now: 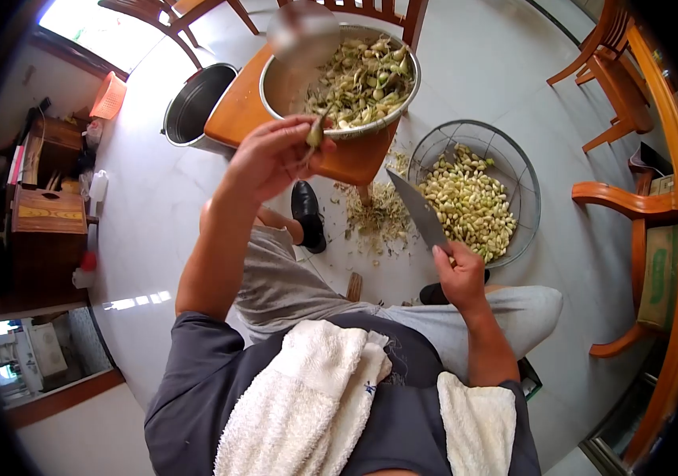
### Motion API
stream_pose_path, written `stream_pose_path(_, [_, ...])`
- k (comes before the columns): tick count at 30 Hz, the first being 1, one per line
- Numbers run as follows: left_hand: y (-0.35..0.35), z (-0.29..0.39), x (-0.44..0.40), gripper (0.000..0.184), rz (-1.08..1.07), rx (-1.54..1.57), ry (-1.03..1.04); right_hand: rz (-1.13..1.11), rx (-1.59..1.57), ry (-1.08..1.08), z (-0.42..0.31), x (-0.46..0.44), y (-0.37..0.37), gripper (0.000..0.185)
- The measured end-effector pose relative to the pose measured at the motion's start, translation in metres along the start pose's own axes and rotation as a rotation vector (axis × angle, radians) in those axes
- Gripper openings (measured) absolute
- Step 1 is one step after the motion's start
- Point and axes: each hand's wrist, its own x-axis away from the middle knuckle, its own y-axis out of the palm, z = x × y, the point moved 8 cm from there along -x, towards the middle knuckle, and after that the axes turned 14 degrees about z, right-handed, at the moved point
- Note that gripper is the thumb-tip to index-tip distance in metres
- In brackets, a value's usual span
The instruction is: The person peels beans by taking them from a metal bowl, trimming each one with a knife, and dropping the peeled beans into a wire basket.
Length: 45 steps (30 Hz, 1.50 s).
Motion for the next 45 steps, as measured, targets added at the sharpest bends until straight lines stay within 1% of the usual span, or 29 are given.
stream_pose_path(1, [-0.001, -0.019, 0.006, 0.033, -0.003, 0.064, -0.05, 0.018, -0.025, -0.066, -0.01, -0.001, -0.003, 0.014])
stream_pose_path(4, [0.005, -0.074, 0.018, 0.036, -0.102, 0.253, -0.196, 0.035, -0.077, -0.118, -0.023, 0.0, -0.005, 0.016])
stream_pose_path(7, [0.008, -0.112, 0.023, 0.035, -0.126, 0.374, -0.295, 0.054, -0.089, -0.224, -0.03, 0.001, -0.004, 0.019])
stream_pose_path(10, [0.003, -0.132, 0.021, 0.035, 0.013, 0.377, -0.316, 0.043, -0.086, -0.237, -0.034, 0.003, -0.002, 0.02])
stream_pose_path(13, [0.006, -0.14, 0.021, 0.028, -0.036, 0.367, -0.346, 0.037, -0.101, -0.236, -0.035, 0.005, 0.0, 0.021])
stream_pose_path(16, [0.006, -0.145, 0.022, 0.027, -0.003, 0.204, -0.327, 0.025, -0.071, -0.259, -0.035, 0.005, 0.003, 0.019])
stream_pose_path(19, [0.003, -0.148, 0.023, 0.02, 0.064, 0.06, -0.285, 0.007, -0.021, -0.288, -0.031, 0.005, 0.005, 0.019])
stream_pose_path(22, [0.002, -0.152, 0.023, 0.017, 0.067, 0.012, -0.289, -0.011, 0.023, -0.306, -0.029, 0.006, 0.008, 0.019])
stream_pose_path(25, [-0.001, -0.157, 0.023, 0.017, 0.076, -0.066, -0.28, -0.03, 0.056, -0.323, -0.028, 0.007, 0.011, 0.02])
stream_pose_path(29, [-0.005, -0.157, 0.025, 0.021, 0.108, -0.147, -0.288, -0.044, 0.084, -0.371, -0.031, 0.009, 0.014, 0.02])
stream_pose_path(32, [-0.012, -0.158, 0.028, 0.02, 0.11, -0.188, -0.301, -0.077, 0.093, -0.341, -0.025, 0.013, 0.019, 0.019])
stream_pose_path(34, [-0.016, -0.158, 0.031, 0.019, 0.115, -0.208, -0.319, -0.111, 0.145, -0.293, -0.018, 0.015, 0.022, 0.013])
stream_pose_path(35, [-0.015, -0.155, 0.033, 0.02, 0.096, -0.168, -0.322, -0.127, 0.171, -0.269, -0.014, 0.017, 0.023, 0.011])
stream_pose_path(37, [-0.011, -0.149, 0.039, 0.022, 0.056, -0.089, -0.328, -0.273, 0.4, -0.109, 0.031, 0.022, 0.028, 0.012])
stream_pose_path(38, [-0.014, -0.147, 0.04, 0.023, 0.083, -0.06, -0.308, -0.344, 0.514, -0.029, 0.053, 0.026, 0.027, 0.014])
stream_pose_path(39, [-0.017, -0.148, 0.038, 0.024, 0.11, -0.03, -0.286, -0.315, 0.51, 0.017, 0.054, 0.023, 0.023, 0.02])
stream_pose_path(43, [-0.035, -0.155, 0.03, 0.025, 0.191, 0.082, -0.223, -0.249, 0.362, 0.073, 0.041, 0.016, 0.019, 0.018])
stream_pose_path(45, [-0.037, -0.158, 0.025, 0.024, 0.173, 0.176, -0.211, -0.22, 0.28, 0.1, 0.031, 0.015, 0.021, 0.02])
